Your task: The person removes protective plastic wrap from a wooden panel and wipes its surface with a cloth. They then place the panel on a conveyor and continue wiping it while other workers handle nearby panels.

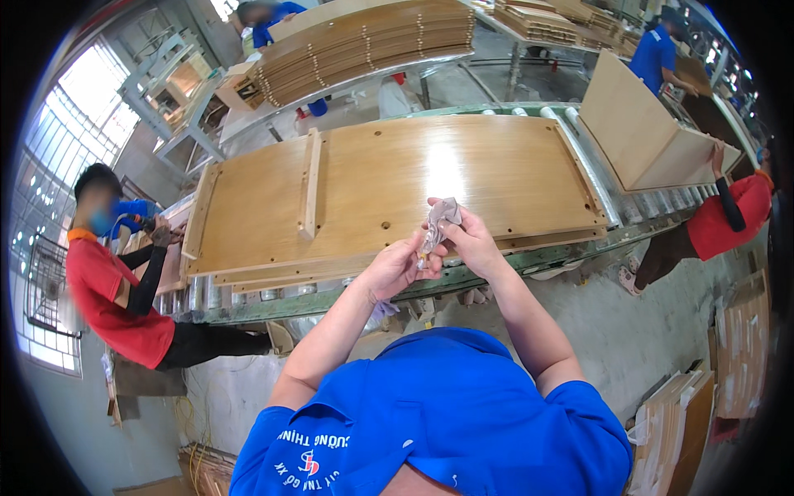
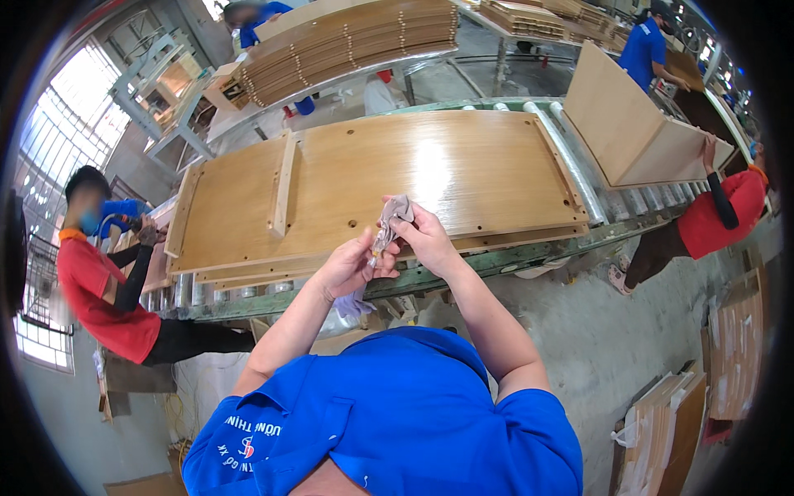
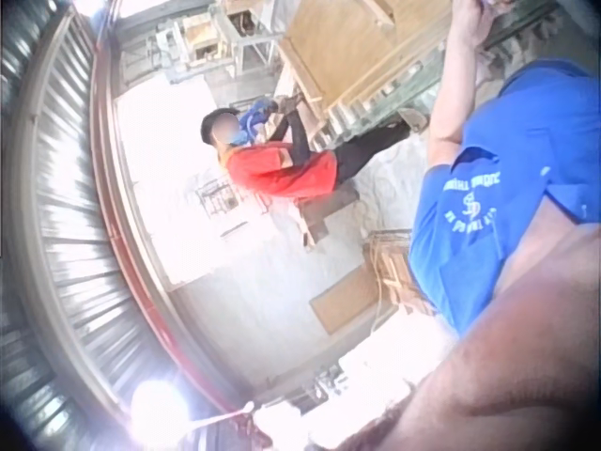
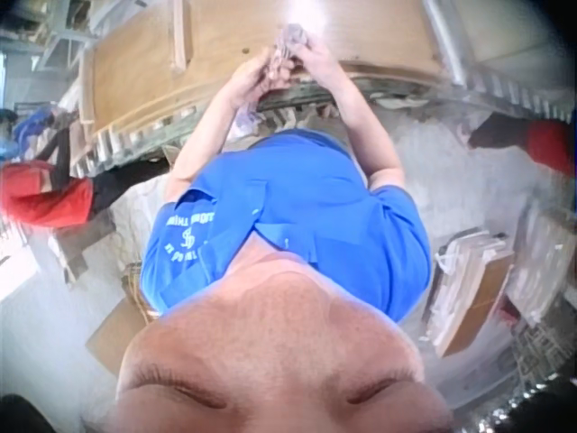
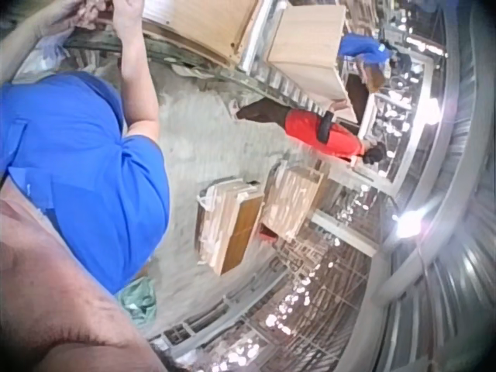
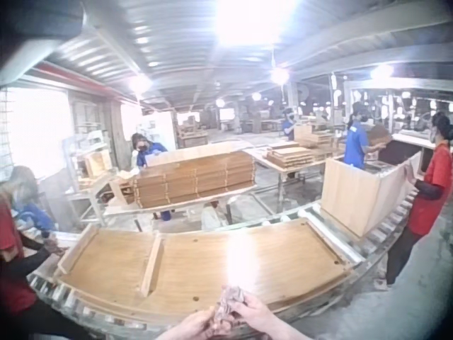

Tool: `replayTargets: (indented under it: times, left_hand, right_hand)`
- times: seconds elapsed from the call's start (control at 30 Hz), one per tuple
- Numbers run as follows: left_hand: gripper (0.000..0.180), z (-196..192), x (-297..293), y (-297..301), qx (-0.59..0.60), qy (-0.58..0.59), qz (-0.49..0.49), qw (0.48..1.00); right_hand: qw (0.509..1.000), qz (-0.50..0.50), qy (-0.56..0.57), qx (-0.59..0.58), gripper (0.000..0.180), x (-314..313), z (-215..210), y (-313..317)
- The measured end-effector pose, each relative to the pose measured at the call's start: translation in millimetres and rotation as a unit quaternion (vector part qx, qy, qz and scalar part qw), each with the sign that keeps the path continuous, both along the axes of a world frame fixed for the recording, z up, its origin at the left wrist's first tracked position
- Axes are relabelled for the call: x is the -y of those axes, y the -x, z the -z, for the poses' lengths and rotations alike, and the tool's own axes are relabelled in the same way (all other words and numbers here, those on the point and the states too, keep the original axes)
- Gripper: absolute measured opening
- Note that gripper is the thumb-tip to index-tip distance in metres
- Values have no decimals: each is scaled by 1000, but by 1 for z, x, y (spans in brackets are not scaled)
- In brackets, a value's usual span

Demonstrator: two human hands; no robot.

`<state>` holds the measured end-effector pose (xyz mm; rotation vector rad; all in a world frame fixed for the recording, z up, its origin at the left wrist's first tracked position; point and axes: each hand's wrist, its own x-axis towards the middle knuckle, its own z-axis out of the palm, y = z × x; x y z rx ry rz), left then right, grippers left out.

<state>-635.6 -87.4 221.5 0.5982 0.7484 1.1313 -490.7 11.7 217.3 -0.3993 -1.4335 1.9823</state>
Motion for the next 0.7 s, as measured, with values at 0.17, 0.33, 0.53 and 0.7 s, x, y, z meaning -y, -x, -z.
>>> replayTargets:
  times: [0.17,0.33,0.53,0.7]
  left_hand:
    - [20,15,37,12,-275,-131,-118,945]
    - [18,10,54,16,-740,-290,-213,568]
    - [16,7,55,11,-762,-308,-223,525]
    - [20,0,38,4,-747,-311,-199,553]
  right_hand:
    - [998,-38,-46,35,28,29,5,22]
    - [997,-25,-50,52,15,49,17,33]
    - [997,-11,28,66,12,58,9,28]
    - [966,-142,207,-65,14,40,-2,1]
